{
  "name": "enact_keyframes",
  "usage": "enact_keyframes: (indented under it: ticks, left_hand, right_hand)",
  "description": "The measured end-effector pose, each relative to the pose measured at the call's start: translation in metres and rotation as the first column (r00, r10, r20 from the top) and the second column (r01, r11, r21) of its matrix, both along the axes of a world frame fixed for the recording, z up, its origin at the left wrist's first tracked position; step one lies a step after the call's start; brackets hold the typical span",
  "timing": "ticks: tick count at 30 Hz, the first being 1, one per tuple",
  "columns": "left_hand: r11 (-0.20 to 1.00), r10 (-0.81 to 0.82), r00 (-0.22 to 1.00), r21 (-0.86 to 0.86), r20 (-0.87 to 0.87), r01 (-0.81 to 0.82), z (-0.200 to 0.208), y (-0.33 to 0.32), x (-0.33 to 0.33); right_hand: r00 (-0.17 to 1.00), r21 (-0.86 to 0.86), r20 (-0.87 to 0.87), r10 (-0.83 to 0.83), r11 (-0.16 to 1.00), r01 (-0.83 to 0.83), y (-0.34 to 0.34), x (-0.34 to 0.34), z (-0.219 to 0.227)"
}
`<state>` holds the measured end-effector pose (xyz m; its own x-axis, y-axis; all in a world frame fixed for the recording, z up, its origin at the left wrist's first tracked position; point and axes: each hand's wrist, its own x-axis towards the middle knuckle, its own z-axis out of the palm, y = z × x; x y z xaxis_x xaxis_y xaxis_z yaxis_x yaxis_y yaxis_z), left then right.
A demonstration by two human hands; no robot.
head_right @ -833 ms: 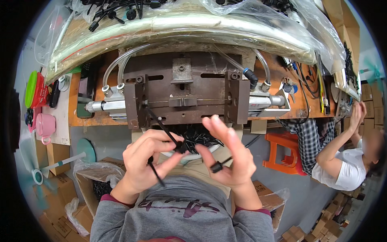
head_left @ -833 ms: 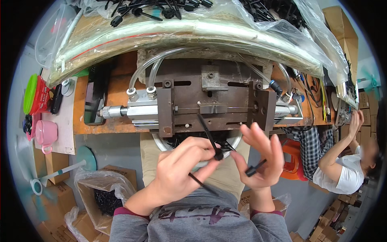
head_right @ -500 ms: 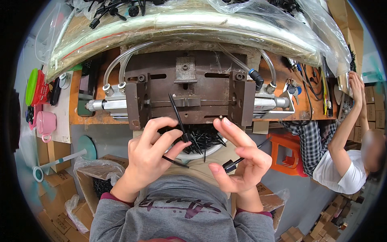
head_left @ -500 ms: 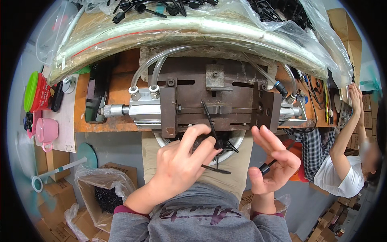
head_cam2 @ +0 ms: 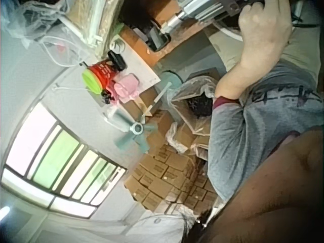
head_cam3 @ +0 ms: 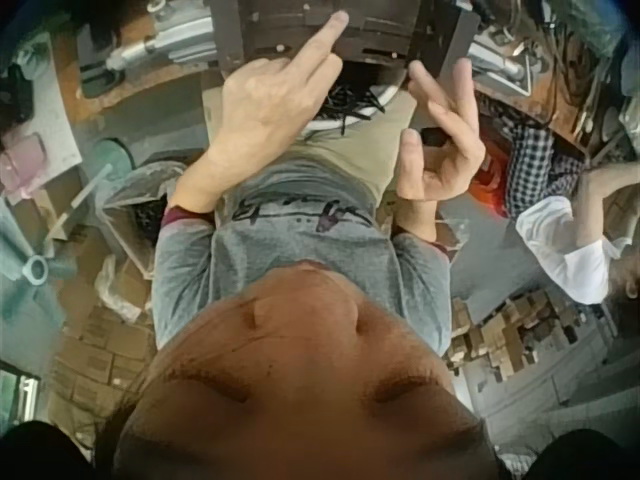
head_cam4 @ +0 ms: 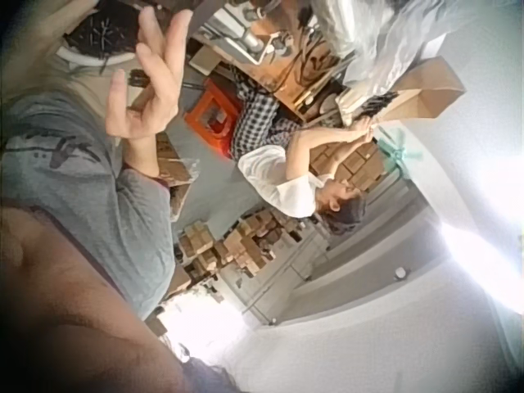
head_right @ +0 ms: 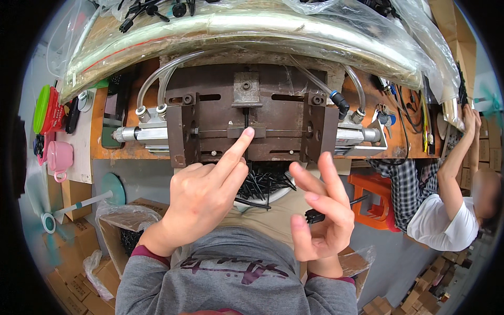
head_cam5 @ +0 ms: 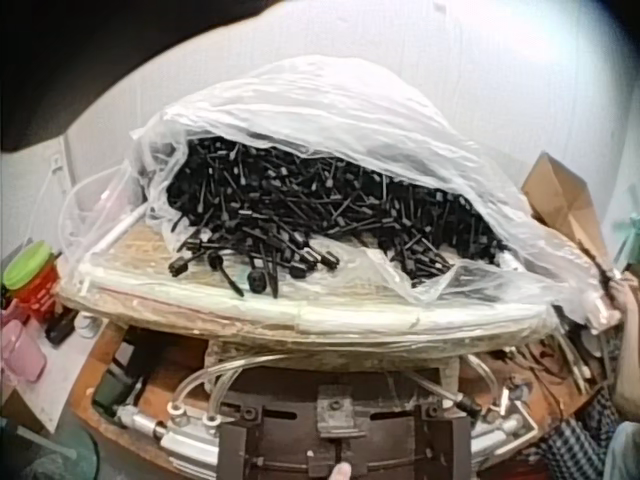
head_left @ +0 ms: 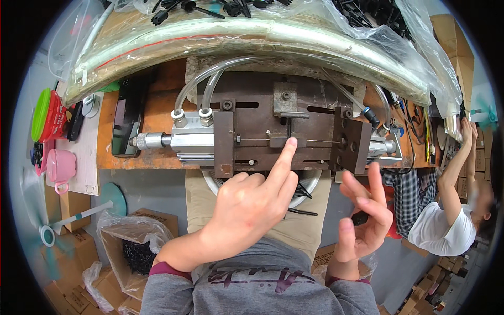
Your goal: Assembling small black plastic components using a pneumatic jig.
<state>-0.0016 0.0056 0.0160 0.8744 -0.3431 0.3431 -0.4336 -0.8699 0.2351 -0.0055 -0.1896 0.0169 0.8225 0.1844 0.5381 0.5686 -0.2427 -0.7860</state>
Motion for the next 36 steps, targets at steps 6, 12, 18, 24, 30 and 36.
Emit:
enact_keyframes:
  ticks: [6, 12, 18, 24, 30, 36]
  left_hand:
    - [0.998, 0.005, 0.999, -0.061, -0.033, -0.007, 0.000, -0.002, 0.001]
    - [0.984, -0.035, 0.999, -0.174, -0.016, 0.031, 0.002, 0.001, 0.001]
    - [0.795, -0.376, 0.927, -0.520, -0.015, 0.314, 0.015, 0.001, -0.017]
    - [0.826, -0.300, 0.953, -0.512, -0.042, 0.237, 0.004, 0.003, -0.023]
    - [0.977, 0.011, 1.000, -0.212, -0.015, -0.014, -0.011, 0.002, -0.015]
    - [0.992, 0.019, 1.000, -0.124, 0.003, -0.019, -0.009, -0.003, -0.005]
  right_hand:
    - [0.997, 0.056, -0.075, -0.028, 0.998, 0.033, -0.002, -0.001, -0.005]
    - [0.988, 0.104, -0.122, 0.091, 0.992, -0.078, 0.005, 0.000, -0.005]
    - [0.865, 0.157, -0.261, 0.428, 0.903, -0.400, 0.016, 0.001, -0.005]
    - [0.929, 0.107, -0.242, 0.280, 0.959, -0.261, 0.020, 0.005, -0.003]
    - [0.994, -0.035, -0.008, 0.107, 0.994, -0.108, 0.007, 0.006, -0.016]
    - [0.998, 0.020, 0.037, 0.060, 0.998, -0.060, 0.000, 0.001, -0.018]
